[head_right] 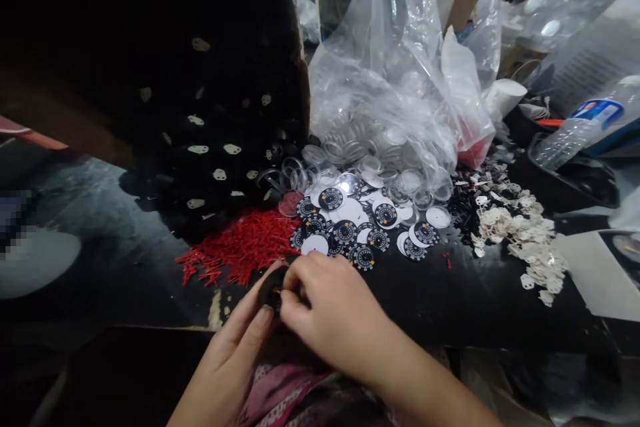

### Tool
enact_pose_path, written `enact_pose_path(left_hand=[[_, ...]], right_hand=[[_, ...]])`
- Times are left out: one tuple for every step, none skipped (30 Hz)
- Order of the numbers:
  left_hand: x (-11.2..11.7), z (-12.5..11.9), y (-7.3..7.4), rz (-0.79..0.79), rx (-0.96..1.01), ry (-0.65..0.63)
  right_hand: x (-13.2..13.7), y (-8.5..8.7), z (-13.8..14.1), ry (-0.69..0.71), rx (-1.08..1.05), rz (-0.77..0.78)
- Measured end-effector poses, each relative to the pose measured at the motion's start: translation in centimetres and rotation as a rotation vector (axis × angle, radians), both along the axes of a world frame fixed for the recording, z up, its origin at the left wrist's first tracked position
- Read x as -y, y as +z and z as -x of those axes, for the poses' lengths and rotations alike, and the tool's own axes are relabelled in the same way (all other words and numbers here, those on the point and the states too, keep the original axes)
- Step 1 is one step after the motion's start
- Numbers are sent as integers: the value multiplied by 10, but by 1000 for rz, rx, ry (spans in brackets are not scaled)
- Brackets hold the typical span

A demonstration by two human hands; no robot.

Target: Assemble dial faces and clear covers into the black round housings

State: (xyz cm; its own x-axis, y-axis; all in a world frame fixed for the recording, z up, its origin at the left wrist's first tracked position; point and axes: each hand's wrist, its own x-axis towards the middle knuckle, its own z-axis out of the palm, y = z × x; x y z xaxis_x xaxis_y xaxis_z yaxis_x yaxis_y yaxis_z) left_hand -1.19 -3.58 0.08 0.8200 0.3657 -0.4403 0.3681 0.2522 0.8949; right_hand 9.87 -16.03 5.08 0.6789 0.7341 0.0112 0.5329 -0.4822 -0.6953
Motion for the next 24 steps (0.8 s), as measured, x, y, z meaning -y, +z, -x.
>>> enact_pose_path(left_hand=[[-3, 0, -1, -10, 2, -20], [-5, 1, -2, 13, 2, -19], [-6, 2, -4, 66, 0, 1], [-6, 3, -7, 137, -6, 35], [-5, 4, -10, 198, -15, 70], [-3, 5, -13, 241, -31, 93], [-1, 5, -16, 265, -50, 102], [2, 5, -19, 279, -66, 107], [5, 5, -21, 298, -72, 113], [7, 4, -23, 326, -68, 119], [8, 2, -24, 356, -55, 127], [9, 1, -25, 381, -39, 133], [9, 0, -25, 399, -23, 136], [9, -1, -26, 407, -11, 136], [9, -2, -26, 403, -7, 136], [9, -3, -26, 393, -7, 136], [9, -3, -26, 384, -9, 132], [9, -3, -26, 378, -11, 127], [9, -3, -26, 375, -14, 123], [9, -3, -25, 376, -19, 121], [10, -4, -25, 380, -22, 124], [10, -4, -24, 387, -24, 134], [11, -5, -22, 396, -22, 154], [11, -6, -20, 407, -13, 184]], right_hand=[[9, -1, -11, 18, -47, 0], [19, -3, -25, 12, -56, 15], [30, -6, -40, -104, 1, 48], [40, -10, -56, -288, 116, 139], [50, -14, -72, -430, 236, 258], [58, -17, -86, -511, 300, 324], [65, -20, -98, -555, 346, 382], [71, -22, -106, -565, 370, 422], [76, -22, -111, -561, 376, 443], [80, -22, -113, -559, 381, 464], [84, -22, -112, -561, 383, 482], [88, -22, -109, -564, 382, 498], [91, -22, -106, -568, 380, 513], [94, -23, -102, -569, 378, 526], [96, -24, -99, -563, 376, 536], [98, -26, -97, -554, 374, 540], [100, -28, -96, -546, 371, 539], [101, -30, -96, -543, 366, 531], [103, -32, -97, -547, 359, 519], [105, -32, -99, -560, 349, 503], [107, -32, -101, -578, 338, 484], [110, -32, -103, -600, 327, 462], [112, -31, -104, -624, 320, 439], [114, -29, -104, -652, 321, 419]])
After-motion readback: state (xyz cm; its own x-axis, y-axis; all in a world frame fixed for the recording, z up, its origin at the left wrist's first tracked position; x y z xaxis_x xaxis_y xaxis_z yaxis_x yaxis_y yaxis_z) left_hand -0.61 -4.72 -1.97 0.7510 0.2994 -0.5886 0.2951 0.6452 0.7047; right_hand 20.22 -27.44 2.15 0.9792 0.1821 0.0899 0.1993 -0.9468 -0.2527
